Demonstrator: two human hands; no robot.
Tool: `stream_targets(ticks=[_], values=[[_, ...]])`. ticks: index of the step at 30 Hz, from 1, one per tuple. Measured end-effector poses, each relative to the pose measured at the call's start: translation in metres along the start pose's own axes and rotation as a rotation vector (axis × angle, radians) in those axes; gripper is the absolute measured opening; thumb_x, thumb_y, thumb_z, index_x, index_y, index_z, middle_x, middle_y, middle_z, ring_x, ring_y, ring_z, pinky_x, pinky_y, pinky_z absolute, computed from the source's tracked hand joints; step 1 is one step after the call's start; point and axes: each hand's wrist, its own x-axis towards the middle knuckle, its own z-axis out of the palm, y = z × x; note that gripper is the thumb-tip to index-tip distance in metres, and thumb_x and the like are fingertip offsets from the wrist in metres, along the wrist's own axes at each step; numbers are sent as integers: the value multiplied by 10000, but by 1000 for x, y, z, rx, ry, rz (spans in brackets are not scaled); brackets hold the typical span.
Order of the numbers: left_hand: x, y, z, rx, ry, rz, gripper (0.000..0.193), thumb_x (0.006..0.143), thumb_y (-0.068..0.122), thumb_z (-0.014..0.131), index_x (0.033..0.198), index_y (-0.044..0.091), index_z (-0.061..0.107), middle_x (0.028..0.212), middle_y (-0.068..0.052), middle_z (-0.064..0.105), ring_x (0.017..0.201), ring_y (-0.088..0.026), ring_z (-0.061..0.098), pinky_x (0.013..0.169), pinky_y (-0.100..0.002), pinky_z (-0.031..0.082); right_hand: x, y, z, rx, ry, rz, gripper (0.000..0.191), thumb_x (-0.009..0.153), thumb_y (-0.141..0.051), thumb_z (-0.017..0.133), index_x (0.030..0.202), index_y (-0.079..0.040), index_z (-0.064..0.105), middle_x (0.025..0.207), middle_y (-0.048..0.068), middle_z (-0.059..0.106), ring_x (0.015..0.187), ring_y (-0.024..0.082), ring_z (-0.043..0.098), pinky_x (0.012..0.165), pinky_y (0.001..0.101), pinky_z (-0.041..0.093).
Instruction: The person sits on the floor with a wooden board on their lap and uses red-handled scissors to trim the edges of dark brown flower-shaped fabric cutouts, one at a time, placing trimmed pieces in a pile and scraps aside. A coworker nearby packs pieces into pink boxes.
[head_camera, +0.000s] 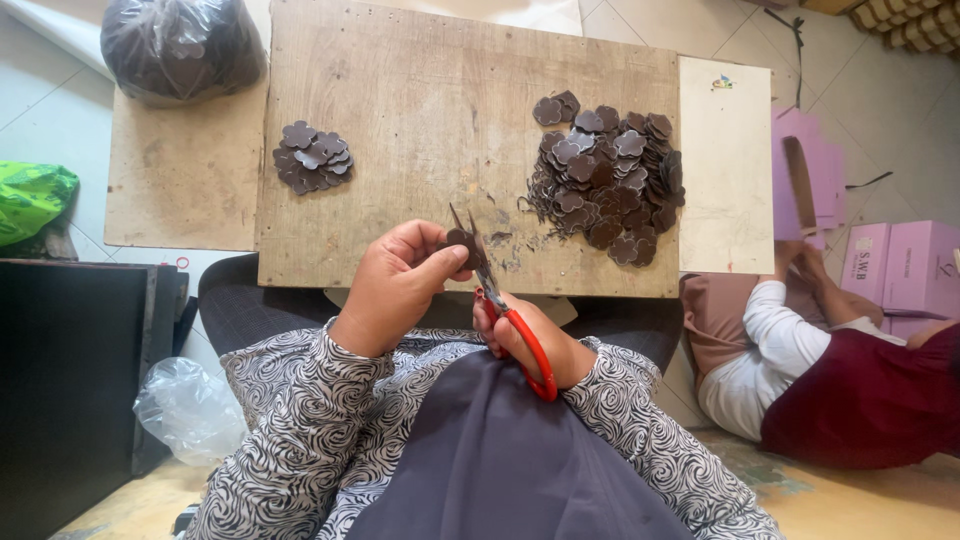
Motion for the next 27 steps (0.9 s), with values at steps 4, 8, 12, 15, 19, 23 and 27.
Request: stream_targets(ticks=[4,8,12,15,19,23,27], values=[[-1,2,-1,38,8,-68,105,948,71,699,1008,2,648,931,-58,745,807,-116,730,649,-228,507,0,-2,1,24,-27,-20,690,947,-739,556,1085,-66,497,907,-2,473,790,96,426,730,248,415],[0,2,2,-83,-6,-33,97,939,39,702,1003,-16,656,947,-61,740,816,-114,718,746,-259,602,-1,-2,1,31,-26,-12,711,930,-752,564,1088,-62,494,895,0,468,784,96,422,718,250,412],[-1,-1,2,-80,5,17,85,947,36,703,1001,-16,664,950,-68,742,825,-110,706,767,-270,613,0,1,0,48,-24,-12,705,937,-749,565,1067,-60,494,885,-2,459,775,97,417,708,249,405],[-1,-2,0,-66,18,6,79,943,34,707,995,-12,669,942,-74,743,816,-115,708,758,-270,605,0,3,0,61,-20,1,701,933,-752,565,1038,-63,489,866,-5,447,753,97,411,683,249,402],[0,-3,1,-89,8,9,73,947,33,706,988,-7,660,944,-66,739,820,-112,703,762,-273,609,0,3,1,46,-6,1,702,937,-767,546,1018,-71,488,856,-10,445,746,93,409,672,245,400],[0,-3,5,-129,-7,-52,77,935,55,706,979,9,663,910,-57,745,801,-112,712,738,-261,597,0,2,1,52,-20,-14,745,911,-792,556,1053,-64,487,890,6,449,778,108,414,708,258,406],[-4,-2,9,-78,-50,-117,92,932,90,729,962,19,678,875,-48,740,761,-96,693,653,-221,519,-1,0,-1,41,-64,-24,805,884,-845,531,1101,-71,481,957,11,459,853,120,451,797,270,439]])
